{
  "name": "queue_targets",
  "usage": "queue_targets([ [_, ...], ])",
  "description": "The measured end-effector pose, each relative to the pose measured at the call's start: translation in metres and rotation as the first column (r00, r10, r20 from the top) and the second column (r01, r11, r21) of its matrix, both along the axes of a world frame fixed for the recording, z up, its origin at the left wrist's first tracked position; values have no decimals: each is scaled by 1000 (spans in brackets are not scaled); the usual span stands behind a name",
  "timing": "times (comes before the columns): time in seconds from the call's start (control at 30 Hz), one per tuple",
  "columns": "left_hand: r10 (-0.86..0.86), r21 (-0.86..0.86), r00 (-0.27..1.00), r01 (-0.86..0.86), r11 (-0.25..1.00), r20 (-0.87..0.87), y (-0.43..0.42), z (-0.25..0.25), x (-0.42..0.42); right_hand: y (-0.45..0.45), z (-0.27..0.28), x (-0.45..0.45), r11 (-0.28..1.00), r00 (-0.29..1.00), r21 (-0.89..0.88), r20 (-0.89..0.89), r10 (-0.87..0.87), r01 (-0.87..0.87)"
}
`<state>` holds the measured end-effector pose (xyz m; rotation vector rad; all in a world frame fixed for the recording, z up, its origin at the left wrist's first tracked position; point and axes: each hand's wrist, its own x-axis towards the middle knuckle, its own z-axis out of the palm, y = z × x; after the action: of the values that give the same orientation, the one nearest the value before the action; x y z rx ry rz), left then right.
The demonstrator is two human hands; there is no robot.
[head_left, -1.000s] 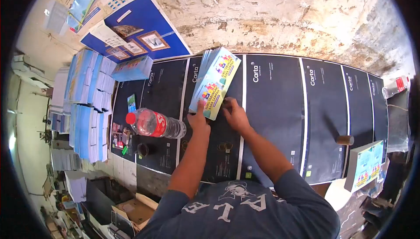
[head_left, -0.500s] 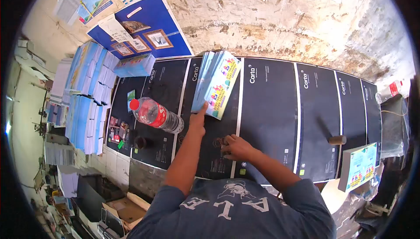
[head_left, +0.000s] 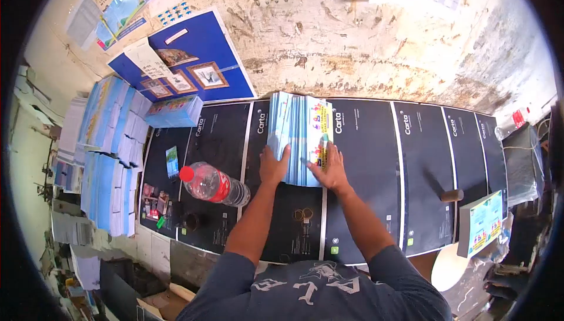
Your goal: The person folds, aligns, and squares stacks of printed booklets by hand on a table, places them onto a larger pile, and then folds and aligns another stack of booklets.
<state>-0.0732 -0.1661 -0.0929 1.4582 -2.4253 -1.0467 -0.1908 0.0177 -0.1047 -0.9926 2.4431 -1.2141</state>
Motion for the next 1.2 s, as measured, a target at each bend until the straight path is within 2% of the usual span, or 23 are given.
queue_targets([
  [0.03,-37,57,994,43,997,-104,1,1,-3,-2,0,0,1000,1000,27,-12,15,-15],
  [0.07,-37,74,994,45,996,-101,4,3,-7,-2,0,3,998,999,59,-18,33,-32],
  [0.13,-114,1,993,114,993,-15,7,4,-11,8,16,-5,994,972,-74,218,90,-75],
  [0.2,-135,-42,988,132,990,-69,-6,2,-17,21,21,-10,956,959,85,-15,283,-281],
  [0.23,-102,48,986,109,993,-129,-15,1,-20,23,20,-9,956,960,98,-15,281,-278],
  [0.27,-70,144,982,96,985,-174,-19,2,-19,25,25,2,919,937,226,-67,344,-322],
  [0.3,-5,84,988,19,996,-157,-18,1,-26,26,29,6,866,902,354,-117,417,-354],
  [0.33,-1,97,986,17,995,-165,-19,2,-29,27,30,9,860,900,368,-118,420,-353],
  [0.4,50,47,999,-50,998,-3,-24,15,-33,22,34,11,817,876,459,-150,458,-348],
  [0.53,-38,30,997,40,999,-73,-17,17,-31,-1,25,-13,877,875,392,-273,400,-279],
  [0.57,-186,-196,976,162,967,-110,-9,13,-31,-6,21,-21,909,893,313,-265,363,-276],
  [0.6,-330,-416,937,257,872,-114,0,14,-30,-6,31,-19,908,893,315,-264,364,-277],
  [0.63,-370,-421,929,330,845,-14,6,14,-29,-7,40,-18,862,878,417,-244,413,-289],
  [0.67,-368,-420,930,331,845,-8,8,4,-28,-10,48,-14,804,863,514,-215,458,-299],
  [0.73,-387,-451,911,290,844,-139,8,-21,-31,-2,38,-16,745,800,585,-254,544,-321],
  [0.8,-361,-397,927,293,870,-105,11,-10,-30,2,23,-29,914,906,302,-242,348,-271],
  [0.9,-346,-513,934,257,819,-85,19,9,-35,3,20,-33,859,896,435,-212,391,-271],
  [0.93,-416,-529,907,319,786,-71,23,21,-41,2,20,-35,833,889,478,-200,411,-278],
  [0.97,-487,-539,872,386,748,-52,27,26,-43,2,17,-40,889,898,328,-193,395,-320],
  [1.07,-505,-530,860,394,751,-77,28,12,-51,6,12,-51,882,916,328,-102,389,-338],
  [1.1,-538,-557,841,419,717,-60,22,1,-48,4,7,-55,896,883,296,-239,405,-331],
  [1.13,-532,-539,843,413,734,-77,25,-7,-48,14,7,-55,936,937,113,-79,342,-332],
  [1.2,-538,-477,843,479,737,16,29,8,-46,15,36,-40,953,932,-190,232,278,-237],
])
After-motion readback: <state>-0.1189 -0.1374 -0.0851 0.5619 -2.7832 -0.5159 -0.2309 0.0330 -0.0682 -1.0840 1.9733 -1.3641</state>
